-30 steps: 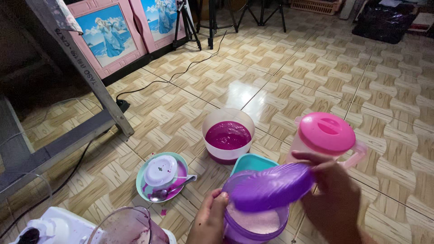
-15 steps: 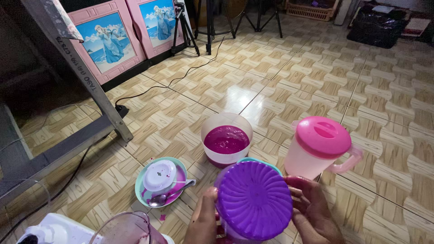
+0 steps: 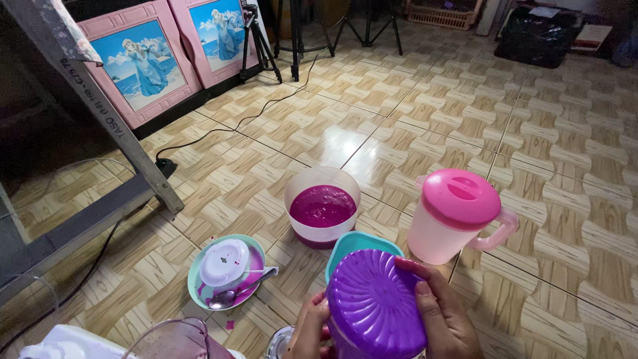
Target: The person adds a pink fruit puree into a blender jar using a spoon, then adds a white granular substance from a purple container, and finally pours a liquid from a green-labeled can into the jar. The clip ends before blending occurs.
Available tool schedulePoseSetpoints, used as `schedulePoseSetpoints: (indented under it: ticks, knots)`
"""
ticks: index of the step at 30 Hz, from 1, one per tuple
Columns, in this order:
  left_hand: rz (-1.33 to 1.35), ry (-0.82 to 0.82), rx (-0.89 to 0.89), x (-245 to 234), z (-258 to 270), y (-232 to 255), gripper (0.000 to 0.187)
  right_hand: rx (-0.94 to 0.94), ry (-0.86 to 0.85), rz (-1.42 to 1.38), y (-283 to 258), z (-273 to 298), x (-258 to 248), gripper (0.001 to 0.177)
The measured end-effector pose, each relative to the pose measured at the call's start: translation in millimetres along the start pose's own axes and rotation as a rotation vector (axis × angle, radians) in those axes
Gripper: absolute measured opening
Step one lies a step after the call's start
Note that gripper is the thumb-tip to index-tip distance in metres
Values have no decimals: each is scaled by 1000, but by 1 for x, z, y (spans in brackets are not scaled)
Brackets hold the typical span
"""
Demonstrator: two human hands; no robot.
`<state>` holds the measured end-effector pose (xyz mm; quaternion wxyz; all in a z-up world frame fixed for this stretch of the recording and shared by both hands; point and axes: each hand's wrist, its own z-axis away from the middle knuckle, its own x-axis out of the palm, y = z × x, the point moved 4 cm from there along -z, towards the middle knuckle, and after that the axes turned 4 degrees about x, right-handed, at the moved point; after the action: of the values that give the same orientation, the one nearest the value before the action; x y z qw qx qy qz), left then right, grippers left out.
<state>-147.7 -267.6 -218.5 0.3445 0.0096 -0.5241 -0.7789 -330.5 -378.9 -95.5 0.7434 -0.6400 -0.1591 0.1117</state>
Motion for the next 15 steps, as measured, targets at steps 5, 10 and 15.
schedulePoseSetpoints:
  ticks: [5,10,15]
  knots:
    - [59,76,118,24,-20,4,56,-122,-66,128,10,-5,-9,40]
    - [146,-18,215,25,-2,1,58,-337,-192,-46,47,-15,-16,54]
    - [162,-69,247,22,5,19,59,417,11,-518,105,-77,-27,85]
